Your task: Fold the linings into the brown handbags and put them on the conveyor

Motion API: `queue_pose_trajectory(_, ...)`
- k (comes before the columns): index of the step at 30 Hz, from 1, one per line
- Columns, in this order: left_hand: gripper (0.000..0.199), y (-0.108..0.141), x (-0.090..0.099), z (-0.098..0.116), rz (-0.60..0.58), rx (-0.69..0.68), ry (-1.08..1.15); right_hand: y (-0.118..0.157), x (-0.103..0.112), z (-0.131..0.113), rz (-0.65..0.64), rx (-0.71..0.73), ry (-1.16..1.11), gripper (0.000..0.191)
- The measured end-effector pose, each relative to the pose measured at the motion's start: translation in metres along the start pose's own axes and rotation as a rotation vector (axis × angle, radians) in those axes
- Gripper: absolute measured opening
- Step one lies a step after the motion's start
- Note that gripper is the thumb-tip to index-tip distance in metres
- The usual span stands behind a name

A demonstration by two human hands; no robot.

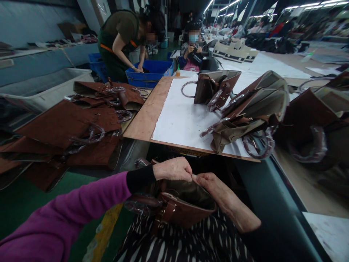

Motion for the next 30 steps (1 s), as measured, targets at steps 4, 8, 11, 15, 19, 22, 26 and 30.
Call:
queue_pose_trajectory(4,0.017,0.001,0.001,0.002,0.027,-0.036,-0.039,0.004,0.004,0.007,0.053,0.059,-0.025,0.047)
queue_pose_trajectory(8,0.019,0.002,0.003,0.005,0.053,-0.069,-0.044,0.01,0.007,0.012,0.059,0.093,-0.075,0.046)
queue_pose_trajectory(11,0.02,0.002,0.004,0.005,0.057,-0.069,-0.052,0.013,0.008,0.012,0.059,0.082,-0.057,0.04)
queue_pose_trajectory(15,0.02,0.001,0.002,0.004,0.047,-0.074,-0.08,0.013,0.009,0.006,0.087,0.1,0.147,0.035)
queue_pose_trajectory(19,0.021,0.0,-0.001,0.004,0.049,-0.098,-0.12,0.015,0.012,-0.01,0.196,0.213,0.591,0.027)
queue_pose_trajectory(22,0.019,0.0,-0.002,0.007,0.065,-0.13,-0.178,0.019,0.011,-0.019,0.273,0.219,0.83,0.024)
queue_pose_trajectory(26,0.019,0.0,-0.002,0.011,0.098,-0.145,-0.236,0.02,0.01,-0.023,0.296,0.179,0.936,0.024)
queue_pose_trajectory(30,0.018,0.0,0.0,0.01,0.122,-0.118,-0.216,0.014,0.013,-0.017,0.259,0.155,0.755,0.022)
Point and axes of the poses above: each hand's wrist, its own y-axis away from the middle knuckle, its own x-axis out of the back of the hand, z = x × y, the point moved 7 cm from there along -y, towards the middle knuckle, and after that the axes turned 9 degrees about y, right-handed, at the moved point
